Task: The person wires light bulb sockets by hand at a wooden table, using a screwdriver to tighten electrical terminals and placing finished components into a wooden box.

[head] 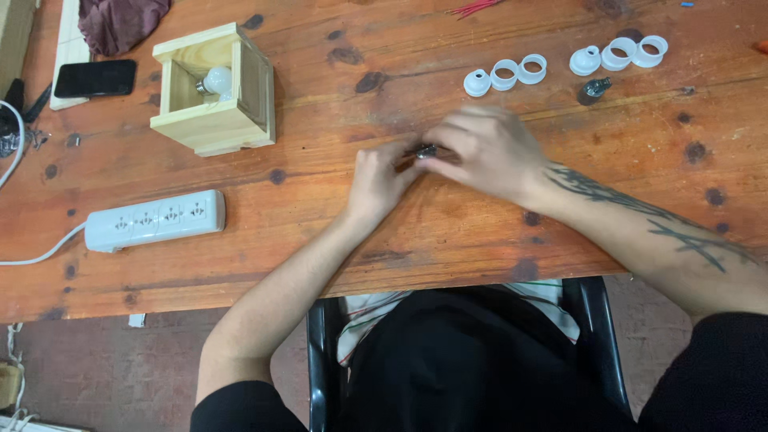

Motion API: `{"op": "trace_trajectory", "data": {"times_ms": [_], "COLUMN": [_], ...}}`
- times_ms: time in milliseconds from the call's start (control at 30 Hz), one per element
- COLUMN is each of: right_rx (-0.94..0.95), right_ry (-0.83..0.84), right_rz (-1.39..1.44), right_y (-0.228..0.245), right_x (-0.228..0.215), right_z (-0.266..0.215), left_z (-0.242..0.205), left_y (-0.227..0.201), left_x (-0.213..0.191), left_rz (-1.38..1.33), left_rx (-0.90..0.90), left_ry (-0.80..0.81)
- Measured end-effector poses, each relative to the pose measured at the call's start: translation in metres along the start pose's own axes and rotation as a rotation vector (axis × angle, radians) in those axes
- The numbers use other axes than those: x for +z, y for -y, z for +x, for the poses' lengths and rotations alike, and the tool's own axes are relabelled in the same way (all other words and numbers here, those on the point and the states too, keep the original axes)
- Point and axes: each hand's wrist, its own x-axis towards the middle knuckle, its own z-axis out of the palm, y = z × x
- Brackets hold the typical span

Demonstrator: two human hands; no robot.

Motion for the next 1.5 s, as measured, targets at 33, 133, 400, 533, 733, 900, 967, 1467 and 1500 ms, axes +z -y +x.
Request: {"op": "trace_trajectory", "data": {"times_ms": [33, 133, 400, 533, 733, 900, 967, 1467, 1500], "right_rx": [0.01, 0.13, 0.256, 0.312, 0.444, 0.467, 0.417, 0.348, 0.28], "right_ry": [0.009, -0.115, -0.33, -0.434, -0.378, -0.352, -0.32, -0.317, -0.271], "right_rz": [0.044, 0.278, 0.252, 0.25, 0.429, 0.455, 0.435, 0.484, 0.437], "right_y": [0.004, 0.006, -0.027, -0.062, -0.066, -0.063, -0.058, -0.012, -0.012], "right_x": [0.002, 0.003, -0.044, -0.064, -0.063, -0.05, -0.049, -0.019, -0.011], "right_z": [0.005, 0.004, -0.008, -0.023, -0.031, -0.031, -0.031, -0.029, -0.032], "left_z": [-0.002, -0.004, 0.025, 0.054, 0.078, 0.082, 0.083, 0.044, 0.038], "left_y": [0.008, -0.004, -0.021, -0.016, -0.015, -0.017, -0.018, -0.004, -0.02], "left_x": [0.005, -0.002, -0.004, 0.022, 0.057, 0.064, 0.063, 0.018, 0.008], "left_rz": [0.016, -0.013, 0.034, 0.069, 0.084, 0.124, 0.129, 0.685, 0.86], "left_rx": [0.023, 0.057, 0.133, 0.139, 0.085, 0.112, 0.112, 0.783, 0.859], "left_ry": [0.005, -0.012, 0.057, 0.102, 0.146, 0.166, 0.179, -0.423, -0.396]}}
